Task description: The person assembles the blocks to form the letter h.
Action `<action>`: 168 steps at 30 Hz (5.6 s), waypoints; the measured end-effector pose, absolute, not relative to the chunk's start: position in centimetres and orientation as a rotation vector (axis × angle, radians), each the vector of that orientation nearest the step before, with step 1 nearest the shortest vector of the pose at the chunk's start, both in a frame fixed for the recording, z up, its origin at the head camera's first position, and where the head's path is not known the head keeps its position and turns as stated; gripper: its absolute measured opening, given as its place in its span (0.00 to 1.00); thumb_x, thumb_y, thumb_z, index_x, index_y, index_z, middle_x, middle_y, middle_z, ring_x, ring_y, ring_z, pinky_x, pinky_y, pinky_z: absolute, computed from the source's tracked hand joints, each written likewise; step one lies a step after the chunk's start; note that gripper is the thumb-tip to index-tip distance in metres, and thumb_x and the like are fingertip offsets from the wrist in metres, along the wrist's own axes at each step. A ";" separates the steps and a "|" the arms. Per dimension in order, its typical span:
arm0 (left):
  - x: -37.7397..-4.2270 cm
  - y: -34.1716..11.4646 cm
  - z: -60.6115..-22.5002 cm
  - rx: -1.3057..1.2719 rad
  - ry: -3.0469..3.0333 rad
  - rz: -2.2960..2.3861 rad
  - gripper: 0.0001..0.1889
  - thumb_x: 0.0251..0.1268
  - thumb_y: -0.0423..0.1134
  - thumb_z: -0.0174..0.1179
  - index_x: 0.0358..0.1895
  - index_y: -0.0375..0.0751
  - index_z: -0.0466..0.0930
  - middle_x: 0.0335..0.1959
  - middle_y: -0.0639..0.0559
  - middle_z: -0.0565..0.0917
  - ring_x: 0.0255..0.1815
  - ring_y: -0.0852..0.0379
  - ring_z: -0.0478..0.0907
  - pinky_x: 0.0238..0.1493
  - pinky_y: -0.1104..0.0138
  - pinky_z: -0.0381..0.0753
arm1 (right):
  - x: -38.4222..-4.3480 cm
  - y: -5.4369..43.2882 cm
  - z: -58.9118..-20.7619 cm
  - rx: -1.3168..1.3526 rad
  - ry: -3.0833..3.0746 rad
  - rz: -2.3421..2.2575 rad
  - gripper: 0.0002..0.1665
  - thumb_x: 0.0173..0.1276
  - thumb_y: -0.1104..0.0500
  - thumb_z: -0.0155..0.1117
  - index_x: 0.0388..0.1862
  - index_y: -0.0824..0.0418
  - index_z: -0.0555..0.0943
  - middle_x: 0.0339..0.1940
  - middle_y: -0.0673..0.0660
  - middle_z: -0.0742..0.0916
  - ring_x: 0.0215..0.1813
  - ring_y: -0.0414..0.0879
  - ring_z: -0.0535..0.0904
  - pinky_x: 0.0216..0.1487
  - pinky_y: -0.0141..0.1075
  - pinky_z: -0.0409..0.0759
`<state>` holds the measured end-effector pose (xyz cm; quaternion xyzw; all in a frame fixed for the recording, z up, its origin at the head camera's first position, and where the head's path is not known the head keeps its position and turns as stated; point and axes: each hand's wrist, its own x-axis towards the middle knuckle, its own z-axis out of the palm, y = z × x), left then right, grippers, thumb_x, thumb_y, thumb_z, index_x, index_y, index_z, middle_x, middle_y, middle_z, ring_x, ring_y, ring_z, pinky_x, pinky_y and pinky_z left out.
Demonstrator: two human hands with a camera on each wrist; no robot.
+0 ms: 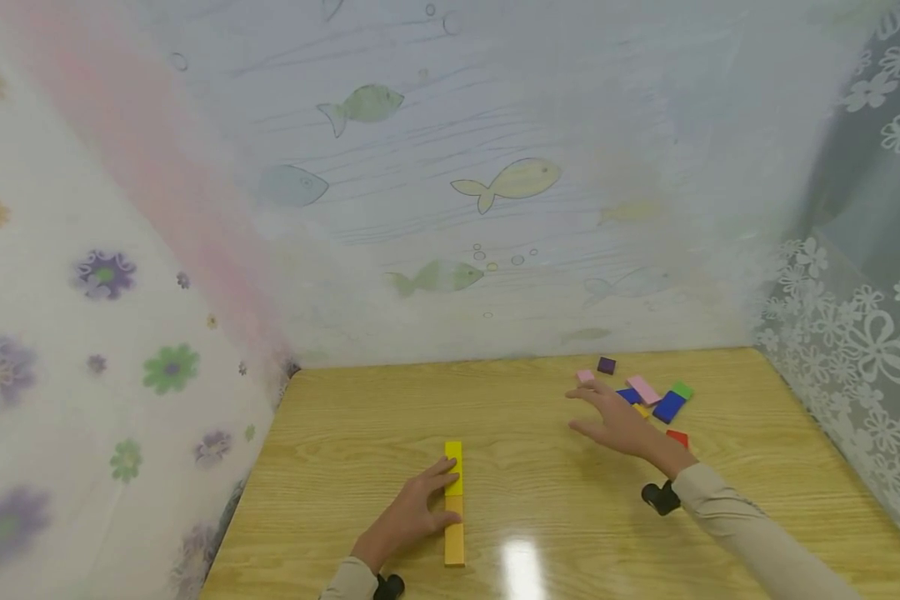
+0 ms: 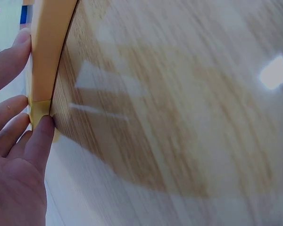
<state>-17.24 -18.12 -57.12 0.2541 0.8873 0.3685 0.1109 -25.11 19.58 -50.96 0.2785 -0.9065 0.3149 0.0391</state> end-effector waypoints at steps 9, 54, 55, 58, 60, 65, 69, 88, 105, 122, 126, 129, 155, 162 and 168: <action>-17.2 -18.1 -57.1 0.768 2.617 1.076 0.34 0.57 0.50 0.66 0.63 0.33 0.70 0.71 0.45 0.61 0.72 0.42 0.55 0.66 0.48 0.61 | -25.5 21.0 -51.5 0.782 -2.803 0.980 0.27 0.65 0.54 0.65 0.59 0.64 0.75 0.60 0.68 0.72 0.55 0.63 0.74 0.49 0.56 0.77; -17.2 -18.3 -57.4 0.715 2.592 1.100 0.34 0.57 0.50 0.66 0.65 0.37 0.70 0.72 0.51 0.60 0.73 0.49 0.53 0.68 0.52 0.59 | -26.5 26.1 -56.5 0.415 -2.900 0.842 0.27 0.56 0.57 0.71 0.49 0.73 0.76 0.48 0.74 0.71 0.43 0.63 0.74 0.41 0.55 0.77; -17.2 -18.3 -57.4 0.714 2.590 1.104 0.34 0.57 0.50 0.66 0.65 0.37 0.70 0.72 0.51 0.60 0.73 0.50 0.53 0.69 0.52 0.59 | -26.5 26.1 -56.6 0.411 -2.896 0.846 0.26 0.55 0.58 0.72 0.48 0.73 0.77 0.47 0.73 0.71 0.42 0.61 0.74 0.40 0.53 0.77; -17.2 -18.2 -57.5 0.718 2.593 1.102 0.34 0.57 0.50 0.66 0.65 0.37 0.70 0.72 0.51 0.60 0.73 0.49 0.53 0.68 0.51 0.59 | -26.5 26.1 -56.8 0.411 -2.881 0.863 0.25 0.54 0.59 0.73 0.47 0.73 0.77 0.45 0.71 0.71 0.38 0.57 0.73 0.35 0.47 0.76; -17.2 -18.2 -57.5 0.720 2.595 1.099 0.34 0.57 0.51 0.66 0.65 0.37 0.70 0.72 0.51 0.60 0.73 0.49 0.53 0.68 0.51 0.59 | -26.4 26.2 -56.8 0.410 -2.877 0.877 0.26 0.53 0.59 0.73 0.46 0.73 0.77 0.44 0.71 0.71 0.37 0.56 0.73 0.35 0.45 0.76; -17.2 -18.3 -57.5 0.738 2.601 1.104 0.35 0.58 0.52 0.65 0.65 0.36 0.70 0.72 0.49 0.61 0.73 0.46 0.53 0.67 0.49 0.60 | -26.1 26.2 -56.8 0.378 -2.902 0.889 0.27 0.54 0.58 0.73 0.47 0.74 0.76 0.43 0.72 0.72 0.39 0.58 0.74 0.37 0.49 0.77; -17.2 -18.2 -57.5 0.746 2.604 1.107 0.34 0.57 0.52 0.65 0.64 0.35 0.70 0.72 0.48 0.61 0.73 0.46 0.54 0.67 0.50 0.60 | -26.1 26.2 -56.9 0.368 -2.912 0.847 0.29 0.54 0.56 0.73 0.46 0.75 0.75 0.43 0.73 0.75 0.40 0.60 0.74 0.38 0.51 0.77; -17.1 -18.2 -57.6 0.726 2.602 1.131 0.35 0.56 0.51 0.66 0.64 0.36 0.71 0.72 0.49 0.61 0.73 0.47 0.54 0.68 0.50 0.60 | -26.1 24.9 -53.4 0.382 -2.924 0.749 0.26 0.54 0.52 0.72 0.42 0.71 0.78 0.48 0.73 0.80 0.40 0.58 0.78 0.38 0.49 0.78; -17.1 -18.4 -57.8 0.739 2.605 1.124 0.34 0.57 0.53 0.65 0.64 0.37 0.71 0.72 0.49 0.61 0.72 0.45 0.54 0.67 0.49 0.60 | -26.7 21.3 -51.1 0.613 -2.821 0.859 0.26 0.52 0.58 0.74 0.46 0.71 0.80 0.42 0.63 0.83 0.40 0.55 0.78 0.38 0.46 0.78; -17.1 -18.4 -57.7 0.763 2.618 1.102 0.34 0.58 0.52 0.65 0.64 0.36 0.71 0.72 0.49 0.61 0.72 0.46 0.54 0.67 0.50 0.60 | -27.3 17.7 -50.4 0.781 -2.738 0.891 0.26 0.50 0.58 0.75 0.47 0.69 0.80 0.43 0.62 0.82 0.40 0.52 0.79 0.39 0.44 0.81; -17.1 -18.4 -57.7 0.743 2.610 1.106 0.34 0.57 0.52 0.65 0.64 0.37 0.71 0.72 0.50 0.61 0.73 0.47 0.54 0.68 0.51 0.60 | -27.4 17.1 -50.3 0.784 -2.756 0.911 0.26 0.51 0.57 0.75 0.48 0.67 0.80 0.43 0.60 0.82 0.40 0.52 0.78 0.39 0.44 0.79; -17.1 -18.3 -57.8 0.739 2.608 1.103 0.34 0.57 0.52 0.65 0.64 0.37 0.71 0.72 0.50 0.61 0.73 0.48 0.54 0.68 0.50 0.60 | -27.4 16.6 -50.3 0.789 -2.763 0.932 0.26 0.51 0.57 0.75 0.48 0.67 0.80 0.43 0.60 0.81 0.41 0.53 0.77 0.40 0.44 0.79; -17.0 -18.4 -57.5 0.714 2.591 1.110 0.34 0.57 0.52 0.66 0.65 0.38 0.71 0.72 0.51 0.61 0.73 0.49 0.54 0.68 0.50 0.60 | -28.0 11.5 -49.9 0.918 -2.763 1.055 0.24 0.52 0.57 0.74 0.48 0.64 0.80 0.47 0.59 0.82 0.42 0.53 0.79 0.42 0.43 0.80; -17.2 -18.5 -57.7 0.737 2.601 1.114 0.34 0.56 0.52 0.66 0.64 0.39 0.71 0.72 0.52 0.61 0.73 0.50 0.54 0.68 0.51 0.60 | -28.5 10.0 -50.4 0.991 -2.735 1.088 0.24 0.51 0.58 0.75 0.47 0.66 0.80 0.46 0.59 0.82 0.41 0.53 0.79 0.42 0.45 0.80; -17.1 -18.5 -57.7 0.747 2.612 1.106 0.34 0.57 0.53 0.65 0.64 0.38 0.71 0.72 0.51 0.61 0.73 0.49 0.55 0.68 0.50 0.60 | -29.1 8.7 -50.9 1.052 -2.707 1.112 0.24 0.51 0.59 0.74 0.46 0.67 0.80 0.45 0.59 0.82 0.41 0.52 0.78 0.42 0.47 0.81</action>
